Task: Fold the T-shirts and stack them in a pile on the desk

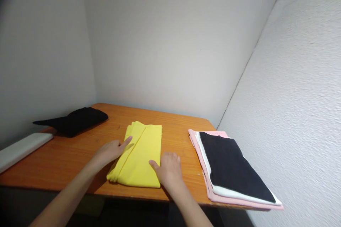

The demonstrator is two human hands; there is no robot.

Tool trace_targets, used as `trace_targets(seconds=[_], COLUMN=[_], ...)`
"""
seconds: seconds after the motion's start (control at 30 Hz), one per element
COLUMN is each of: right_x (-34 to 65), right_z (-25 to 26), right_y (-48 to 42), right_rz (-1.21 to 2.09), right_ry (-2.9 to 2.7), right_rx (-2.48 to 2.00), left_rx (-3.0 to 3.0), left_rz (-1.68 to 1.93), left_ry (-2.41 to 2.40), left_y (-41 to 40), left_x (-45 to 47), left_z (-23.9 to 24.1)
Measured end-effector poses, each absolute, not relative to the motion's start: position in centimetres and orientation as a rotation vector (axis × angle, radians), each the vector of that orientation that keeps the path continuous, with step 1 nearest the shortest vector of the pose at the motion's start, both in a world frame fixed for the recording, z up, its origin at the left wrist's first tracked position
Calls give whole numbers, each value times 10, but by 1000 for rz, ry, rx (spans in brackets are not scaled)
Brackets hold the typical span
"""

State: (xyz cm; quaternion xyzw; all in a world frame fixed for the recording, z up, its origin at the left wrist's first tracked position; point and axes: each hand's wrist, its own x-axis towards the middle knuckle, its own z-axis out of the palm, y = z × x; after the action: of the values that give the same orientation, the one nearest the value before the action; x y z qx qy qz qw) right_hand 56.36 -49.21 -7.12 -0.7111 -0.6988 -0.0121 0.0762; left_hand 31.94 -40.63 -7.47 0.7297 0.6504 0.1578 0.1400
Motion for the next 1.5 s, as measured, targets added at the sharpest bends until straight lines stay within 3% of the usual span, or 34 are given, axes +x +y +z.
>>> trace_targets(seconds=[0.43,0.6,0.83,1.03,1.2,1.3,1.4,1.5], right_x=[567,563,548,559,569,571,563,549], right_z=[-78,-68,-85,-87,-89,-76,-58,-57], right_y=[-504,-519,-533,-536,-544,-532,-500,-464], right_rz=[24,-114,-215,-332,-260,-267,-254,-111], right_ry=[-2026,-1953,-1969,-1875,-1950,-1929,-1982,-2186], right_rx=[-2053,-2108,-2125,-2133,-2075,-2034,-1900,-1766], left_rx=[2158,2146,2347,2421,2410,2372,2607,2791], left_rz=[390,460,701,823,583,688,815,615], left_ry=[2010,2134,2074,2068,1997,1982,1626,1326], left_y=[-422,-476,-537,-526,-522,-513,-492,-462], left_x=[320,323,336,311,287,298,333,368], left_z=[-71,-64,-97,-84,-84,-70,-49,-47])
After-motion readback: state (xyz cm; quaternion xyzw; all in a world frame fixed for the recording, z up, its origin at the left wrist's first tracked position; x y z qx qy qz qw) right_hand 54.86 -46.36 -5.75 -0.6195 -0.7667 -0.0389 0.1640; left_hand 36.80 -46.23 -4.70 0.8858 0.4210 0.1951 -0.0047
